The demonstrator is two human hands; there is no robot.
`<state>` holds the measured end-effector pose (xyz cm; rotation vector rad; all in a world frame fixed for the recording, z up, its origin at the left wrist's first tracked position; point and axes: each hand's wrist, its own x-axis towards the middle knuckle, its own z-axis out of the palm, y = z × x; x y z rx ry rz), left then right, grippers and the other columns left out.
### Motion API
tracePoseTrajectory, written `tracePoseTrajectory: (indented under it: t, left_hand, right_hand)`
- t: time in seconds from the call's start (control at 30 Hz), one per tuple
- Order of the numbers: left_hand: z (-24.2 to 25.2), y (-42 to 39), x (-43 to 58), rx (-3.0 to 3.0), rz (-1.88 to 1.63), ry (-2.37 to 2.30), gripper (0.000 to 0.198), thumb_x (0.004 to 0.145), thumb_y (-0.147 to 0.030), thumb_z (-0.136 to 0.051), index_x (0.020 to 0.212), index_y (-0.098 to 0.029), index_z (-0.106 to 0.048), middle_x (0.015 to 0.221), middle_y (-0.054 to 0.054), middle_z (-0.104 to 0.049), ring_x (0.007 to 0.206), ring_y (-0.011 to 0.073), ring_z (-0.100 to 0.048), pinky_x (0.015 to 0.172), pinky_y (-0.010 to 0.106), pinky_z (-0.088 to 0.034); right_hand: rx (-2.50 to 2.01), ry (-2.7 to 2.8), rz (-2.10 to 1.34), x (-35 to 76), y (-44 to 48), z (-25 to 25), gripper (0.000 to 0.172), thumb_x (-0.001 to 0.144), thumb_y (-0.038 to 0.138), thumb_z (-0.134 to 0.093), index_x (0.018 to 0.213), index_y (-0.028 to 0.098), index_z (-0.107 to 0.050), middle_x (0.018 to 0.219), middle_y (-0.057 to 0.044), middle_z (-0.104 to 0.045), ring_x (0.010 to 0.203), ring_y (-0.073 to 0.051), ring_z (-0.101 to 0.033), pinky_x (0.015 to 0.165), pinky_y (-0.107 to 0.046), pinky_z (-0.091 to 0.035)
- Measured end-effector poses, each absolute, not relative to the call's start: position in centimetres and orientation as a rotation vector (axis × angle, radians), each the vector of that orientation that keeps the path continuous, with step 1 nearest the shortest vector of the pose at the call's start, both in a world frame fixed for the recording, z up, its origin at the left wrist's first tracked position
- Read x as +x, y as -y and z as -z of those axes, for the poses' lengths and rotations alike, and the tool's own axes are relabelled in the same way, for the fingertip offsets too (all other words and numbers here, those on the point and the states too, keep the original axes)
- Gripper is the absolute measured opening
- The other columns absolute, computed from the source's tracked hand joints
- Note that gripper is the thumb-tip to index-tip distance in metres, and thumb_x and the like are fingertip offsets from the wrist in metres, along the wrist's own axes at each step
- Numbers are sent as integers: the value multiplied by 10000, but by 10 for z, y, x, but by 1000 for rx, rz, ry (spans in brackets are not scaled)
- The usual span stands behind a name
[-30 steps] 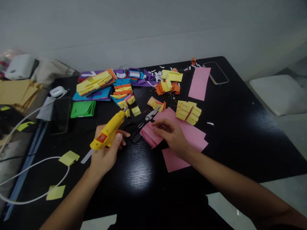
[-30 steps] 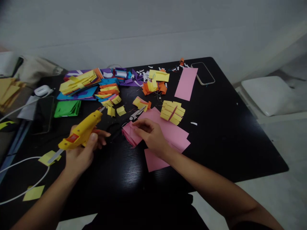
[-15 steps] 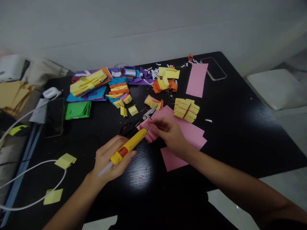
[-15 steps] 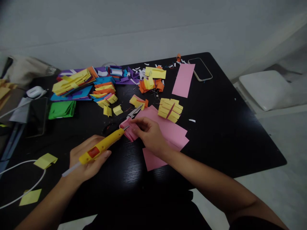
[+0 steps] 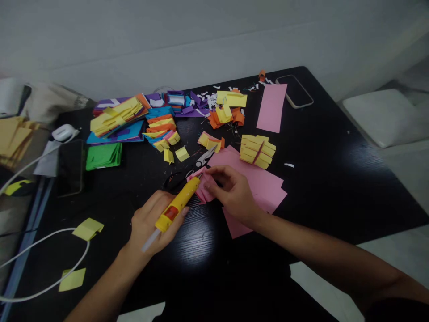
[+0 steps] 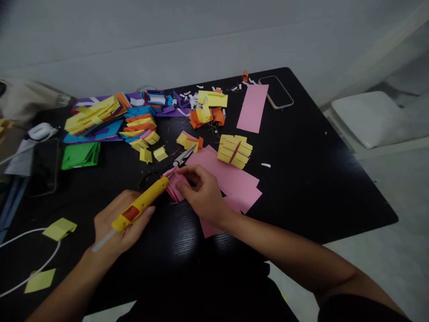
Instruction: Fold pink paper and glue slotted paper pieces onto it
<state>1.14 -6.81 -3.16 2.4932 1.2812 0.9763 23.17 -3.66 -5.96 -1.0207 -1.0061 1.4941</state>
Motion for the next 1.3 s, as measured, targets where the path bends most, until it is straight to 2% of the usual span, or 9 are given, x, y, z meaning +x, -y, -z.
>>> tracePoseTrajectory:
  t: [0.2, 0.37, 0.5, 0.67, 0.87, 1.0, 1.13, 1.23, 1.3]
  left_hand:
    - [32, 70, 11, 2529, -982, -1281, 70, 999, -176, -693, 971, -188, -630, 846, 27, -681, 730, 158, -689, 636, 251, -551]
    - [35, 70, 10, 2552, -982, -1294, 75, 995, -171, -702, 965, -179, -633, 841, 33, -684, 734, 150, -686, 632, 243, -548]
    - [37, 71, 10, 2546, -991, -1309, 73, 998, -189, -704, 966, -177, -639, 843, 34, -688, 724, 147, -686, 607, 238, -534]
    - [35, 71, 11, 2544, -1008, -1290, 81, 985, -152, -705, 951, -176, -636, 824, 21, -684, 719, 142, -680, 624, 233, -532]
    - [34, 70, 11, 2544, -1013, -1310, 78, 978, -158, -717, 956, -179, -645, 816, 16, -685, 706, 144, -677, 603, 233, -522]
    - [35, 70, 11, 2544, -996, -1301, 62, 975, -169, -721, 957, -173, -662, 845, 36, -710, 735, 158, -703, 645, 246, -553]
    - [38, 73, 8, 2476, -1099, -1269, 62, 1004, -239, -698, 1018, -180, -689, 908, 55, -745, 771, 175, -728, 670, 268, -577]
    - [41, 78, 2, 2352, -1226, -1272, 168, 1032, -358, -665, 1035, -196, -709, 878, 38, -759, 734, 179, -737, 650, 285, -589]
    - [43, 80, -1, 2181, -1207, -1464, 283, 1043, -480, -626, 1008, -212, -711, 824, 19, -756, 718, 185, -743, 676, 304, -607]
  right_hand:
    - [-1028, 1062, -1426, 234, 38, 57, 193, 941, 366, -809, 1080, 239, -767, 1120, -55, -814, 1079, -221, -786, 1017, -404, -649]
    - [-1012, 1046, -1430, 233, 39, 58, 187, 920, 353, -831, 1059, 243, -772, 1133, -53, -816, 1089, -223, -790, 1035, -426, -655]
    - [-1003, 1043, -1425, 233, 39, 58, 149, 908, 313, -830, 1016, 233, -764, 1082, -49, -815, 1042, -211, -796, 991, -406, -673]
    - [-979, 1031, -1407, 233, 40, 57, 85, 897, 246, -806, 959, 234, -750, 1032, -34, -799, 1011, -188, -792, 1009, -386, -668]
    - [-982, 1042, -1399, 233, 40, 58, 89, 895, 242, -805, 952, 236, -737, 1030, -35, -789, 995, -188, -785, 1011, -400, -665]
    - [-1000, 1050, -1383, 234, 38, 56, 90, 894, 255, -810, 928, 232, -730, 1020, -32, -778, 989, -186, -778, 980, -378, -662]
    - [-995, 977, -1412, 233, 36, 54, 195, 874, 329, -865, 914, 237, -697, 980, -12, -740, 935, -171, -760, 939, -351, -659]
    - [-999, 892, -1475, 232, 34, 54, 344, 816, 394, -933, 937, 246, -646, 994, 0, -725, 897, -158, -747, 911, -346, -657]
    - [-1002, 883, -1514, 232, 33, 55, 408, 782, 406, -958, 956, 248, -623, 1020, -2, -725, 893, -153, -744, 910, -348, -655]
